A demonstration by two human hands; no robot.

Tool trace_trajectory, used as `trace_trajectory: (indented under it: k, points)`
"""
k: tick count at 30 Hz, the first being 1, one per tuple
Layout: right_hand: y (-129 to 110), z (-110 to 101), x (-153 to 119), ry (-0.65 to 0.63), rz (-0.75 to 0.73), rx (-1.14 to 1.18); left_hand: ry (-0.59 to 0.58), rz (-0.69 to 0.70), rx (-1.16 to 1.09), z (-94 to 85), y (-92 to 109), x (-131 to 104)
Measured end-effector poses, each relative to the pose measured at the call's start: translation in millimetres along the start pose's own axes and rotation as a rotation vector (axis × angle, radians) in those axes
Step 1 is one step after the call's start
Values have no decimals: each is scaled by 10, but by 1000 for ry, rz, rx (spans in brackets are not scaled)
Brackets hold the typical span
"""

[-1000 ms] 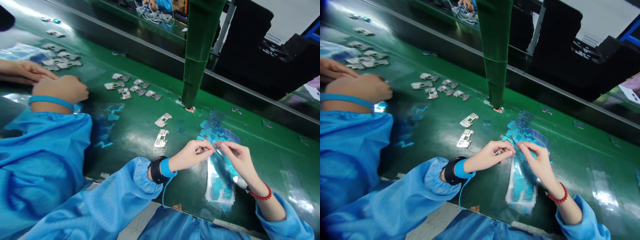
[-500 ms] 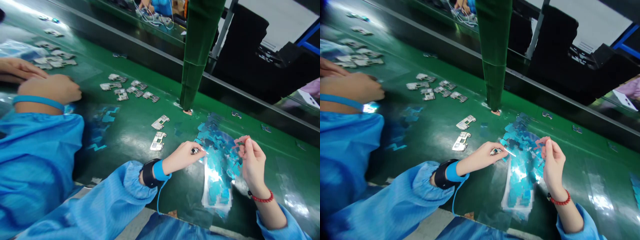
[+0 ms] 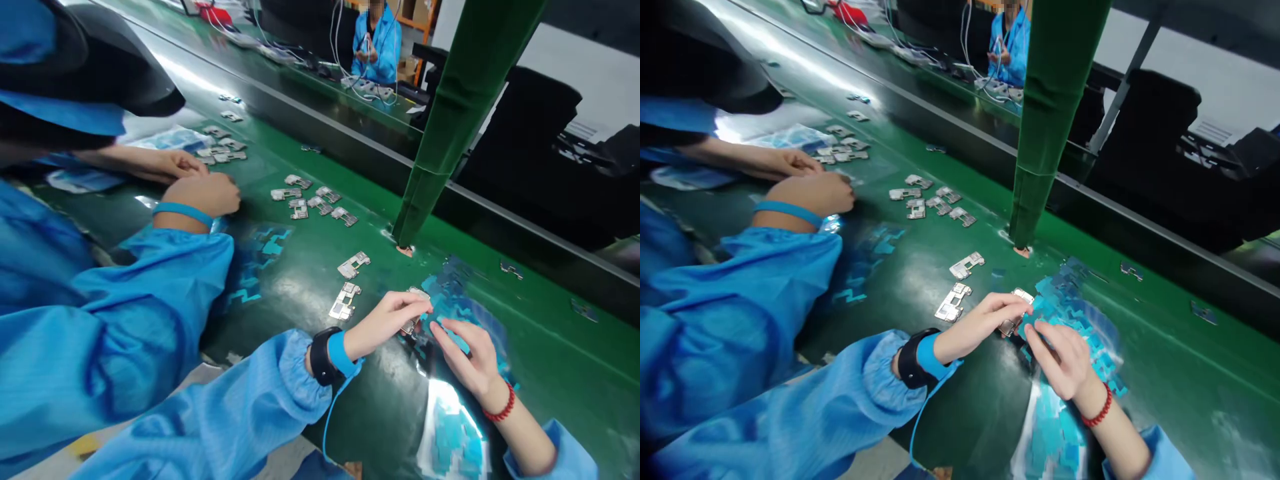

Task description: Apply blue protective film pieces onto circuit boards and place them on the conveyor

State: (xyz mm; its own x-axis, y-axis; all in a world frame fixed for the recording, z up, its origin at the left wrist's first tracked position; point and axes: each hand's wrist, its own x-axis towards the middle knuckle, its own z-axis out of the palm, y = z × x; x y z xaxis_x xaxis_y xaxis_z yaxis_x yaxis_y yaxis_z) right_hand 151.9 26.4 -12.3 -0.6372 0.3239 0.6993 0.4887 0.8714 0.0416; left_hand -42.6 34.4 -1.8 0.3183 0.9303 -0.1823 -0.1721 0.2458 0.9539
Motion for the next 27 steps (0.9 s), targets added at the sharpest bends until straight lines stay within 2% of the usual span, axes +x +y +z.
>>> trace_trajectory:
  k: [4, 7, 9, 11, 13, 14, 17, 19, 23, 27]
  points:
    - [-4, 32, -89, -31, -11, 29, 5, -6, 32, -3, 17, -18]
    - [17, 69, -70, -56, -50, -51, 90, 64, 90, -22, 28, -7]
    - [42, 71, -18, -33, 3, -74, 139, 106, 125, -39, 25, 10]
    - [72, 40, 53, 50, 160, -14, 147, 119, 152, -54, 16, 28]
    - [110, -19, 128, 110, 424, 113, 121, 114, 176, -61, 8, 38]
    - [134, -53, 162, 100, 578, 200, 102, 111, 186, -61, 5, 38]
    - [215, -147, 231, -65, 957, 539, 25, 116, 218, -55, 4, 28]
    - [257, -186, 249, -186, 1073, 739, -37, 125, 237, -52, 8, 20]
    - [270, -209, 260, -341, 1091, 858, -112, 149, 264, -53, 9, 15]
    - [254, -212, 262, -410, 1056, 859, -116, 151, 262, -56, 3, 18]
